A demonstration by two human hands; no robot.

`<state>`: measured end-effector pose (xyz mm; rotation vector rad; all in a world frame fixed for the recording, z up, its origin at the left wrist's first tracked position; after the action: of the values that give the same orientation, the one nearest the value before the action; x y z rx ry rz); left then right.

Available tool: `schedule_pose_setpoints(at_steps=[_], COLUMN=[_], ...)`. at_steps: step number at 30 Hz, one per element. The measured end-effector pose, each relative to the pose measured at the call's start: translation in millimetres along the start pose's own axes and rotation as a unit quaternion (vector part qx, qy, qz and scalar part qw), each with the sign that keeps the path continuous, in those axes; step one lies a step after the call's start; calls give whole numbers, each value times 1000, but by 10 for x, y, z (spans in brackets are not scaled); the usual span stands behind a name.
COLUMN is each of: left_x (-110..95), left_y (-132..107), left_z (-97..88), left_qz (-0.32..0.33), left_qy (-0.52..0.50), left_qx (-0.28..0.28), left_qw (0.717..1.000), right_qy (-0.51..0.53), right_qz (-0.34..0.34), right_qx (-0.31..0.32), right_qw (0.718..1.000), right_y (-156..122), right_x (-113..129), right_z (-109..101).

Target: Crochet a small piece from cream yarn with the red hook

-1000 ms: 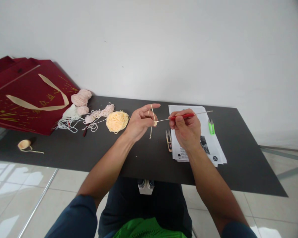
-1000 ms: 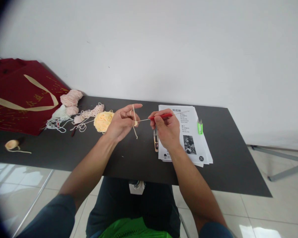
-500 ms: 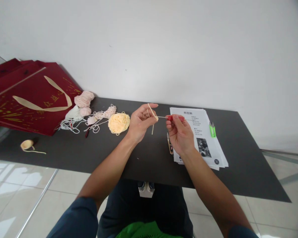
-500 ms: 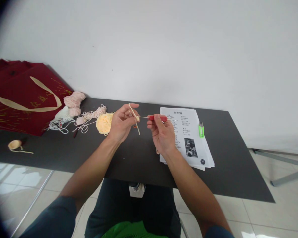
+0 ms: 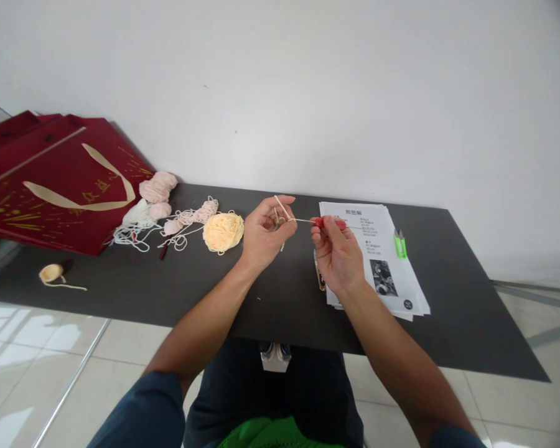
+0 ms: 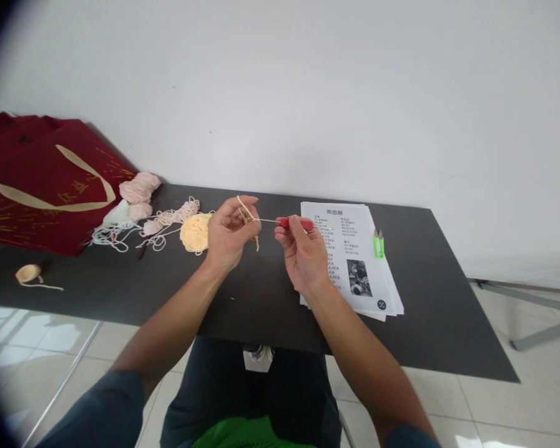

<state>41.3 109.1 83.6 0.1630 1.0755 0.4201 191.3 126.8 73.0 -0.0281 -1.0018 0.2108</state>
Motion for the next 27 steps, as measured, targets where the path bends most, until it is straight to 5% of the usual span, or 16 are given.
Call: schedule_pose_setpoints(at_steps=[15, 27], left_x=[17, -6], left_y=[-19, 20], left_z=[3, 2], left_qz=[-24, -113], left_qy=[-7, -87], left_qx=[-23, -8], left_qw=[999, 990], right_qy=[-17, -46], right_qz=[-34, -104], right_qx=[30, 68], right_qw=[999, 991], right_y=[-16, -15], right_x=[7, 69], right_z=[-13, -50])
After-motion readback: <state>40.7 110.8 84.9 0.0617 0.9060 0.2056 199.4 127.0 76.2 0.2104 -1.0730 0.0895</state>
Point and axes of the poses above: each hand's wrist, its own y-axis towards the middle knuckle, its own z-axis out of the palm, x = y × z, the point moved 3 cm from there along y, towards the middle knuckle, and after that the axes turned 10 degrees about -y, right-handed, at the moved point
